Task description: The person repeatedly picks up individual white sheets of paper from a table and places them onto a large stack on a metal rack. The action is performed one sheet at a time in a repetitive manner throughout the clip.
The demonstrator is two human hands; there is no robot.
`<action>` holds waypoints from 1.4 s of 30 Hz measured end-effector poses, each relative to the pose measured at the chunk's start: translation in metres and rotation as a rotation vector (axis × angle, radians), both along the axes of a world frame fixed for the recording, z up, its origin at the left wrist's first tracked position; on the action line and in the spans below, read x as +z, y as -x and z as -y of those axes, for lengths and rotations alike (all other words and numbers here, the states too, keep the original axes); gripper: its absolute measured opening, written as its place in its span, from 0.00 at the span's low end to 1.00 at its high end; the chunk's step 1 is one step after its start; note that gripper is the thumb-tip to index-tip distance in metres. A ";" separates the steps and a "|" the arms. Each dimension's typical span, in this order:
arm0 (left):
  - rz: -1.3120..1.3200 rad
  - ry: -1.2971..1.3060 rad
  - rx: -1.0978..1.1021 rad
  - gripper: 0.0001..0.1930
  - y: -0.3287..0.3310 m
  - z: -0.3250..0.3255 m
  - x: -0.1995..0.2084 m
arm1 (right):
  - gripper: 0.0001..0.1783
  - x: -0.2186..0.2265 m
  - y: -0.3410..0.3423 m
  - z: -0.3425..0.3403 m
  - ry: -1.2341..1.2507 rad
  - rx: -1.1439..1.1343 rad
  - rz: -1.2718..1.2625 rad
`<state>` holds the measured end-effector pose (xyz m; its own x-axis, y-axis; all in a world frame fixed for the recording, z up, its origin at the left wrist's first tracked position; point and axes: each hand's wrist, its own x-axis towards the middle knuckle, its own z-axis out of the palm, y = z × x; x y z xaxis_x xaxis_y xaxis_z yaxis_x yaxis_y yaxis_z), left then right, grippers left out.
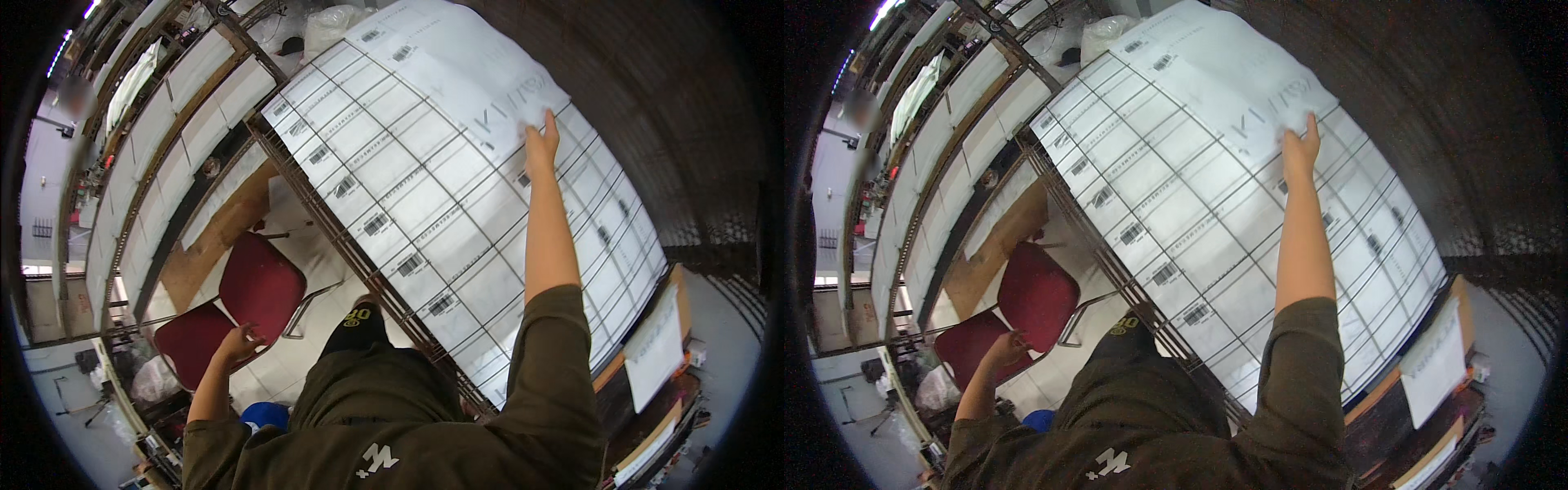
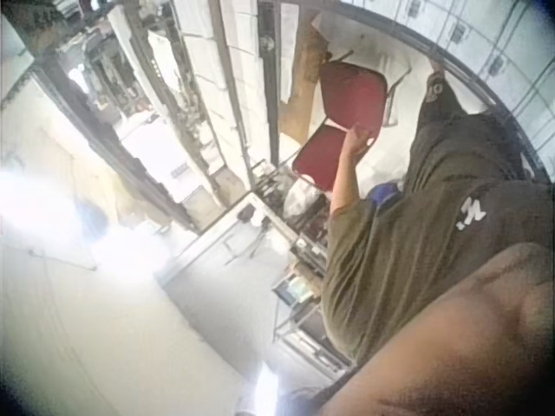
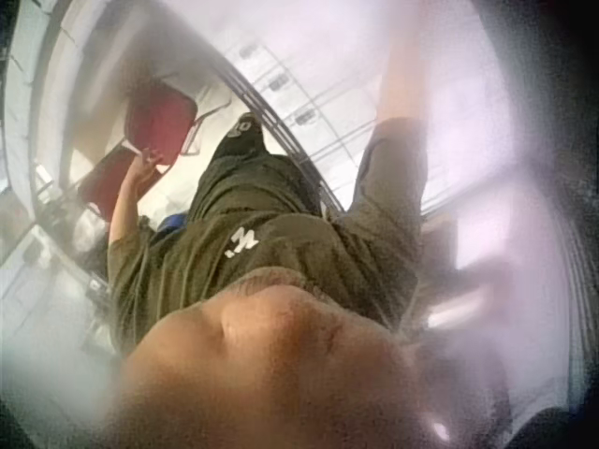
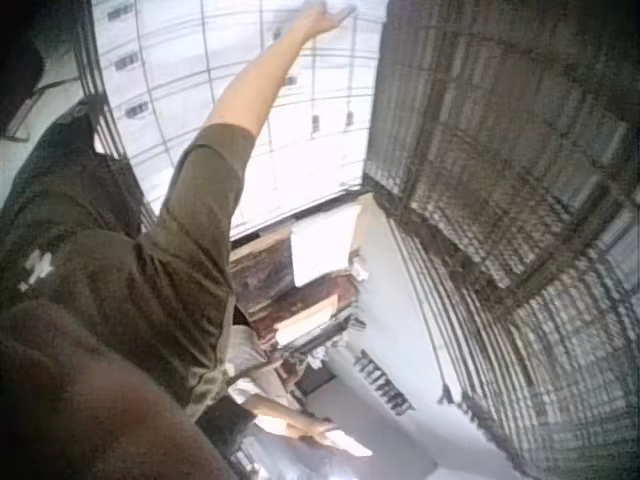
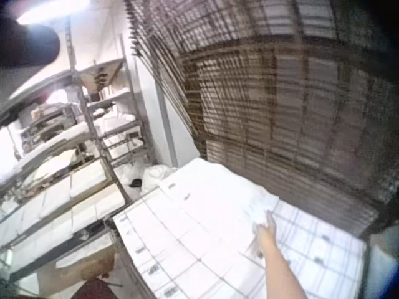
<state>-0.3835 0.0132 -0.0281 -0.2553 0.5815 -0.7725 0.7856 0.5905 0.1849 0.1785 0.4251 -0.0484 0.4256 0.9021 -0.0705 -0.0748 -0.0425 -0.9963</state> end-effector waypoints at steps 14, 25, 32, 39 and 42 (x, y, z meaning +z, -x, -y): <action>0.113 -0.038 -0.193 0.32 0.040 -0.078 -0.007 | 0.37 -0.038 -0.033 -0.038 -0.070 -0.108 0.412; 0.189 -0.094 -0.310 0.34 0.054 -0.208 0.019 | 0.39 -0.041 -0.012 -0.030 -0.009 -0.201 0.615; 0.197 -0.179 -0.644 0.30 0.072 -0.294 0.057 | 0.37 0.005 -0.010 -0.002 0.119 -0.274 0.837; 0.379 -0.198 -0.638 0.24 -0.003 -0.286 -0.060 | 0.27 0.052 -0.012 0.154 -0.011 -0.292 0.750; 0.267 -0.113 -0.485 0.28 0.002 -0.225 -0.182 | 0.25 0.073 -0.035 0.250 0.019 -0.522 0.655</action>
